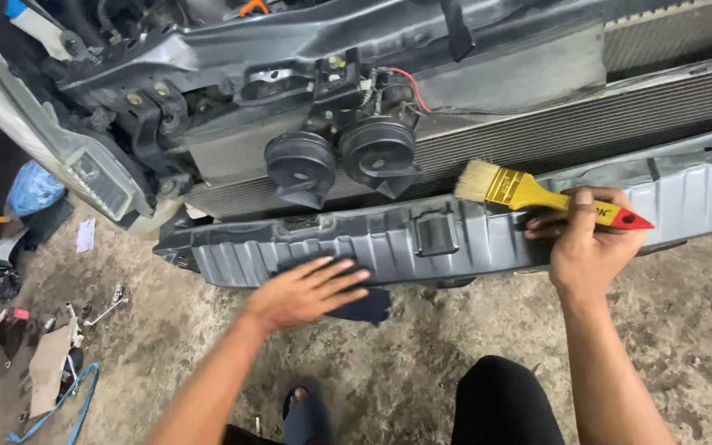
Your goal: The person works under the hood of a car, first connecting a battery terminal and then manipulating a black hose near the engine. They then use a brush and a cloth to clean the front radiator and bumper area.
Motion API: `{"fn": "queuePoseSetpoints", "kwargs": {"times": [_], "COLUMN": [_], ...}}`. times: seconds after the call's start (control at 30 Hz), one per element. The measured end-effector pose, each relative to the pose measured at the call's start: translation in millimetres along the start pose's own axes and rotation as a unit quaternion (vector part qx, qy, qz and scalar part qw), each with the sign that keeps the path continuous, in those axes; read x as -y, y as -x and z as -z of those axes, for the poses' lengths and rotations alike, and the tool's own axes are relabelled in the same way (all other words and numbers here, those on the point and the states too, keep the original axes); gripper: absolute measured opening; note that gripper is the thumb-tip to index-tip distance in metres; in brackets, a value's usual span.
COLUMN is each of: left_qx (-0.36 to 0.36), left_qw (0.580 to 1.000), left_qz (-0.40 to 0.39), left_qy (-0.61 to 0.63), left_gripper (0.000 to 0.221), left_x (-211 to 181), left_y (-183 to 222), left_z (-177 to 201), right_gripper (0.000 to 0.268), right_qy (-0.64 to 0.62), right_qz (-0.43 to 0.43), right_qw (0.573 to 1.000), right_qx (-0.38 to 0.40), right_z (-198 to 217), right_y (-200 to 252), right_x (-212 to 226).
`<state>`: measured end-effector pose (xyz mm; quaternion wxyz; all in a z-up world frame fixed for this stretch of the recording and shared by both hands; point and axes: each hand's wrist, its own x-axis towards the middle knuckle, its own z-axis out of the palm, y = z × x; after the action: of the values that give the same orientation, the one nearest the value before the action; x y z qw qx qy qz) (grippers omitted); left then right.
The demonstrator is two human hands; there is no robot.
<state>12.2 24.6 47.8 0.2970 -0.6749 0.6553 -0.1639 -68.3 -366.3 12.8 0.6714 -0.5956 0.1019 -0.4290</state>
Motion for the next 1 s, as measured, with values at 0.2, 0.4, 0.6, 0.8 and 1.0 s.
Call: {"fn": "queuePoseSetpoints", "kwargs": {"times": [0.2,0.4,0.6,0.8,1.0], "left_qx": [-0.004,-0.1,-0.187,-0.223,-0.198], "left_qw": [0.999,0.979,0.918,0.856,0.798], "left_qz": [0.026,0.147,0.243,0.373,0.486], "left_qy": [-0.034,0.098,0.251,0.28,0.294], "left_gripper": [0.067,0.086,0.077,0.066,0.055], "left_x": [20,25,25,25,11], "left_y": [12,-53,-57,-94,-119], "left_z": [7,9,-2,9,0], "right_gripper": [0.017,0.023,0.017,0.021,0.022], "right_qy": [-0.013,0.013,0.026,0.032,0.153], "right_qz": [-0.017,0.019,0.002,0.001,0.046], "right_qw": [1.0,0.999,0.997,0.998,0.987], "right_qx": [-0.022,-0.027,-0.069,-0.059,-0.029], "right_z": [3,1,-7,-9,20], "right_y": [2,8,10,4,-1], "right_x": [-15,-16,-25,-27,-46]}}
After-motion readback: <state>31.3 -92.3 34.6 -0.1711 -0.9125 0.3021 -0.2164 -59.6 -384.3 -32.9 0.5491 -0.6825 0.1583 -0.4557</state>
